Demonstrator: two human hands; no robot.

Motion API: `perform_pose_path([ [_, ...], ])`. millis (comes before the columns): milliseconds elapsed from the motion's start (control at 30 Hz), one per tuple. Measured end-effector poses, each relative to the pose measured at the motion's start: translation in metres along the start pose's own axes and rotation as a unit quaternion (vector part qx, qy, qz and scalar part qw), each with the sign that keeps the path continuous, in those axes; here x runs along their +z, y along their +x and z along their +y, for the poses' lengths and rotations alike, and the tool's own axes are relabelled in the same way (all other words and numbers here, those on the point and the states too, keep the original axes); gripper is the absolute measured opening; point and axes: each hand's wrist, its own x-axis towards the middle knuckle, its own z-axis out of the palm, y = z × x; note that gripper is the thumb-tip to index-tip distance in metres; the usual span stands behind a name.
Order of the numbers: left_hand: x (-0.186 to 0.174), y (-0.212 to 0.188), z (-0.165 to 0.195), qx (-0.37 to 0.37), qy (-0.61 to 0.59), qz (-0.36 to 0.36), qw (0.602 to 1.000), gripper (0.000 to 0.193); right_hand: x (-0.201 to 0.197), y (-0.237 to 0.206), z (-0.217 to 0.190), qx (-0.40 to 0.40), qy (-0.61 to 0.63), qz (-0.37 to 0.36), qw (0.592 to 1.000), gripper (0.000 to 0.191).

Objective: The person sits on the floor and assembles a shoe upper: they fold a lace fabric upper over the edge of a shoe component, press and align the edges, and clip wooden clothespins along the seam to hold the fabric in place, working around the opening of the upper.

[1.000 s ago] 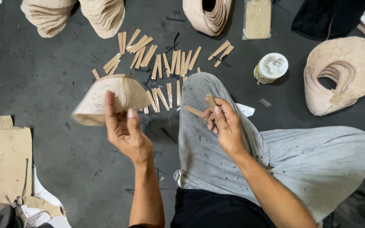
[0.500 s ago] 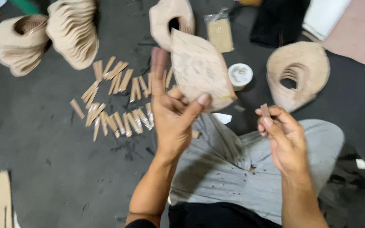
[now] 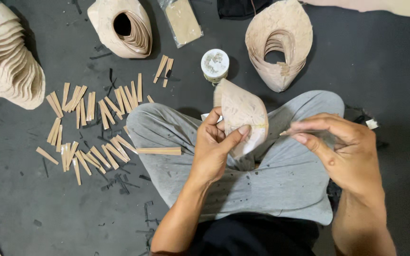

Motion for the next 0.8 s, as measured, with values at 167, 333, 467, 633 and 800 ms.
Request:
perform_pose_path([
  [167,-0.003,-0.008,0.003,-0.024,0.023,-0.019,0.999,0.05,-0.009,0.006,-0.007,0.018,-0.084,0.005,0.996,0.012],
  [333,-0.003,-0.015,0.002,-0.031,0.034,-0.017,0.999,0.052,-0.012,0.01,-0.012,0.002,-0.056,-0.029,0.998,0.013],
  [467,0.001,-0.019,0.001,-0.044,0.032,-0.006,0.999,0.049,-0.004,0.011,-0.013,0.021,-0.061,-0.048,0.997,0.016],
  [633,0.003,-0.024,0.0,-0.022,0.047,0.01,0.999,0.052,0.005,0.009,-0.011,0.058,-0.033,-0.053,0.996,0.019],
  [800,0.001,-0.028,0.001,-0.02,0.056,-0.006,0.998,0.052,0.01,0.011,-0.008,0.072,-0.032,-0.057,0.995,0.027],
])
